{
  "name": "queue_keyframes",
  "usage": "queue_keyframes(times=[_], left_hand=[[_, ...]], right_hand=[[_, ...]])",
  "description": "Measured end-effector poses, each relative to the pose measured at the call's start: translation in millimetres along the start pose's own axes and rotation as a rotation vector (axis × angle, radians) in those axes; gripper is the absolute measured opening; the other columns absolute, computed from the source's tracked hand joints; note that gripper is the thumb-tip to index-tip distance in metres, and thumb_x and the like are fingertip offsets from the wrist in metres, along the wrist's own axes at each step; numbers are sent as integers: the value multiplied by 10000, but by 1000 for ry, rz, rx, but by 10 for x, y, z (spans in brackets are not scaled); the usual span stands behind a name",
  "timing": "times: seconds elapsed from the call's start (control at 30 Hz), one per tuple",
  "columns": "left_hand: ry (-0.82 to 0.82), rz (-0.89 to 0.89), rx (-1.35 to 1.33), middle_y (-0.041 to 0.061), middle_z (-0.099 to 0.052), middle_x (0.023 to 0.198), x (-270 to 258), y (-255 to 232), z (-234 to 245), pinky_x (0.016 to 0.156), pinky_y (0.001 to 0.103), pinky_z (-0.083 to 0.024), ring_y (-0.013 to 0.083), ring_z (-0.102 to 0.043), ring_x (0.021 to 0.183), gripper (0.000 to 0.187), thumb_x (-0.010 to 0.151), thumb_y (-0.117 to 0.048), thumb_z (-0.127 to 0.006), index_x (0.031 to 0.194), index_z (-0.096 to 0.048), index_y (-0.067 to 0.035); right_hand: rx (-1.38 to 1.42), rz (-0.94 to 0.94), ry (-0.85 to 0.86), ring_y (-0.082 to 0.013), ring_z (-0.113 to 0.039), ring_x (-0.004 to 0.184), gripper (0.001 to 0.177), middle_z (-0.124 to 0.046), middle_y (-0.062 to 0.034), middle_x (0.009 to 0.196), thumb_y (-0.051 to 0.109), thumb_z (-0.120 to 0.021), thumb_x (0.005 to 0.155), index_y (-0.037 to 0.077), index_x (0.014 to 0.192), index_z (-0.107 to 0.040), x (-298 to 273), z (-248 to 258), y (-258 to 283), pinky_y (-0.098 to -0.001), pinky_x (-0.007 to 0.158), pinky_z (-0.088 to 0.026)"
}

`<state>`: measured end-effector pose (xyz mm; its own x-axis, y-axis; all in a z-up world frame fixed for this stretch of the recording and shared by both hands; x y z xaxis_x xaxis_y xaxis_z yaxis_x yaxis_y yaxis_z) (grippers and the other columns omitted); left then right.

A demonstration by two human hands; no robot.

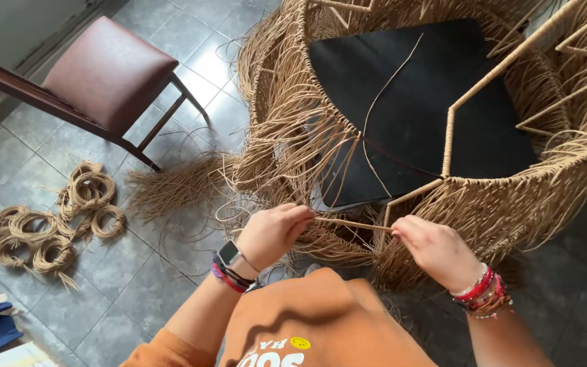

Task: Weaving fiber strands onto a furniture frame to create a textured surface

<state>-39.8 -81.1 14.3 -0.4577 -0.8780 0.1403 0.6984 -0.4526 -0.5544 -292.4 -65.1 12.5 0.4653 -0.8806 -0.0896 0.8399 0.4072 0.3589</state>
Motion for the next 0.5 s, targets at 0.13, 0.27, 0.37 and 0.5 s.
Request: queue_keyframes(times=[0.13, 0.27, 0.37, 0.5], left_hand=[[74, 24, 24, -4, -632, 835, 93, 58, -13, 613, 494, -594, 364, -692, 719, 93, 998, -361, -556, 987, -602, -280], [111, 28, -1, 2, -605, 823, 190, 122, -36, 611, 514, -598, 380, -689, 724, 131, 1013, -379, -539, 996, -605, -267], [137, 25, -83, 21, -626, 831, 273, 135, -60, 649, 483, -597, 366, -690, 763, 122, 1016, -320, -543, 1002, -622, -227], [327, 51, -247, 127, -710, 985, 319, -5, -140, 812, 508, -595, 373, -717, 892, 303, 1011, -343, -581, 1127, -712, -96]], right_hand=[[-150, 10, -23, -209, -721, 896, 175, -653, 59, 880, 305, -451, 1031, 240, 975, -604, 9, -70, -105, -342, 759, -609], [-188, 44, -78, -197, -700, 823, 181, -579, 66, 791, 276, -440, 1041, 224, 939, -580, 9, -312, -298, -313, 701, -593], [-36, 37, -98, -200, -701, 712, 196, -604, 49, 737, 207, -441, 1044, 185, 957, -615, -67, -235, -313, -326, 653, -587], [53, 108, -167, -263, -738, 779, 137, -684, -21, 808, 144, -531, 999, 162, 1020, -666, -109, -47, -400, -349, 674, -606]])
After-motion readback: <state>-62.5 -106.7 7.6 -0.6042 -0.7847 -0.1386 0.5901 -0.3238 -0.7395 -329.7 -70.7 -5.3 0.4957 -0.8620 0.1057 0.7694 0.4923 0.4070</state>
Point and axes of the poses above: each hand's wrist, its own x-axis towards the middle knuckle, its own z-axis out of the back of the hand, y = z × x, the point moved 9 cm from there along x, towards the middle knuckle
